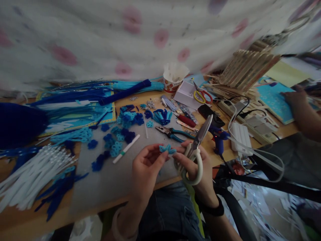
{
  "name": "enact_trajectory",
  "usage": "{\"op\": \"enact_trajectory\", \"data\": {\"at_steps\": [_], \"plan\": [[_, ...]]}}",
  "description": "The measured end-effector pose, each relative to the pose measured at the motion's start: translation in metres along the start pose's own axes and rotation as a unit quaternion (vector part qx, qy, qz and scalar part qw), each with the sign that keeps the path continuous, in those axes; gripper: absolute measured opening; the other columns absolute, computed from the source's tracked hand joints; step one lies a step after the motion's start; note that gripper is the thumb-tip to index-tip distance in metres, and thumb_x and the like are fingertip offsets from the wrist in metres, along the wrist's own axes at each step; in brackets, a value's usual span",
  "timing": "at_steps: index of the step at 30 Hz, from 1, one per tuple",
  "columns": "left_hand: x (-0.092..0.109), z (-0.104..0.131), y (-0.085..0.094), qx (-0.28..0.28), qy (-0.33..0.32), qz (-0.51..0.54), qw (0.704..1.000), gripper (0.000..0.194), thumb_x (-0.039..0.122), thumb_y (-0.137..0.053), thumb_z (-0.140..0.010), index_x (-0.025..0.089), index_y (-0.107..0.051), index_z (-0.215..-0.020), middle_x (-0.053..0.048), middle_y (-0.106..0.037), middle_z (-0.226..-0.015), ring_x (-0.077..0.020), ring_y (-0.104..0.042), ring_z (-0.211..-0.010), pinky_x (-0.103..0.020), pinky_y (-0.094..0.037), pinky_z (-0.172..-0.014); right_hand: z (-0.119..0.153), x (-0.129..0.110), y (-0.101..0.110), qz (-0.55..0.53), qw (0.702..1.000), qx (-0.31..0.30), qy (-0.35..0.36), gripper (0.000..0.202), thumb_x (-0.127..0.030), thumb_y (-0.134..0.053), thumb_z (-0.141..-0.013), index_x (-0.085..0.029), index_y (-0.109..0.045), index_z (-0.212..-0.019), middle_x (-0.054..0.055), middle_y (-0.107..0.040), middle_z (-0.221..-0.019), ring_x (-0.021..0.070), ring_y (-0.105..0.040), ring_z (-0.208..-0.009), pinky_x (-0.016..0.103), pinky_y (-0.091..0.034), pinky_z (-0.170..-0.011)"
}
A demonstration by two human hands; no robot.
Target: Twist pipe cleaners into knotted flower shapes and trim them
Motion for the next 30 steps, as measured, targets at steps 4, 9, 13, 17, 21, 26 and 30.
{"op": "enact_trajectory", "data": {"at_steps": [4,9,13,17,21,26,30], "plan": [[-0.003,0.001,0.008,-0.029,0.000,-0.018,0.999,0.027,0.026,-0.087,-0.070,0.017,-0.077,-0.093,-0.005,-0.081,-0.085,-0.0183,-0.076,-0.074,-0.029,-0.061,-0.073,0.000,-0.002,-0.009,-0.008,1.000,0.014,-0.009,0.034,-0.032,-0.090,-0.066,-0.024,-0.067,-0.089,0.001,-0.080,-0.077,0.0199,-0.075,-0.061,0.029,-0.061,-0.055],[-0.009,-0.002,0.024,-0.061,0.011,-0.027,0.998,0.021,0.036,-0.083,-0.075,0.020,-0.082,-0.089,-0.004,-0.081,-0.087,-0.0184,-0.076,-0.084,-0.027,-0.059,-0.081,-0.001,-0.006,-0.009,0.001,1.000,-0.014,-0.016,0.037,-0.028,-0.094,-0.060,-0.024,-0.068,-0.086,-0.002,-0.078,-0.067,0.0178,-0.072,-0.054,0.027,-0.060,-0.054],[-0.008,-0.005,0.032,-0.039,-0.006,-0.083,0.996,0.015,0.036,-0.083,-0.075,0.021,-0.082,-0.078,-0.003,-0.080,-0.075,-0.0176,-0.074,-0.074,-0.027,-0.058,-0.074,-0.002,-0.009,-0.011,0.034,0.998,-0.051,-0.022,0.038,-0.033,-0.093,-0.062,-0.024,-0.065,-0.087,0.000,-0.078,-0.068,0.0201,-0.073,-0.058,0.029,-0.059,-0.055],[0.002,-0.005,0.030,-0.030,-0.057,-0.140,0.988,0.007,0.030,-0.081,-0.073,0.023,-0.082,-0.072,-0.001,-0.077,-0.066,-0.0188,-0.072,-0.067,-0.028,-0.058,-0.066,-0.003,-0.011,-0.013,0.038,0.997,-0.068,-0.003,0.037,-0.035,-0.093,-0.063,-0.025,-0.065,-0.086,0.000,-0.078,-0.069,0.0221,-0.076,-0.063,0.034,-0.062,-0.064],[0.012,-0.006,0.032,-0.047,-0.082,-0.182,0.979,0.010,0.027,-0.080,-0.074,0.023,-0.083,-0.082,-0.002,-0.080,-0.075,-0.0187,-0.074,-0.069,-0.028,-0.059,-0.068,-0.005,-0.013,-0.012,0.049,0.996,-0.074,0.002,0.037,-0.034,-0.092,-0.063,-0.025,-0.065,-0.087,0.001,-0.079,-0.072,0.0224,-0.077,-0.067,0.033,-0.062,-0.063],[0.024,-0.012,0.042,-0.220,-0.054,-0.197,0.954,0.035,0.026,-0.083,-0.076,0.025,-0.080,-0.111,-0.006,-0.081,-0.106,-0.0206,-0.075,-0.094,-0.028,-0.059,-0.083,-0.008,-0.017,-0.010,0.057,0.991,-0.121,-0.030,0.035,-0.033,-0.091,-0.064,-0.024,-0.065,-0.086,0.000,-0.079,-0.072,0.0196,-0.074,-0.063,0.029,-0.058,-0.059],[0.029,-0.020,0.047,-0.306,-0.018,-0.199,0.931,0.029,0.040,-0.069,-0.091,0.025,-0.080,-0.113,-0.009,-0.080,-0.112,-0.0233,-0.073,-0.102,-0.033,-0.058,-0.089,-0.009,-0.018,-0.009,0.018,0.985,-0.153,-0.076,0.038,-0.025,-0.093,-0.061,-0.023,-0.065,-0.086,-0.003,-0.076,-0.068,0.0148,-0.070,-0.058,0.025,-0.055,-0.056]]}}
Point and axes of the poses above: each hand's wrist, its own z-axis away from the middle knuckle, its own y-axis out of the back of the hand, x = y × z, the point moved 2 cm from there along -z, towards the middle knuckle
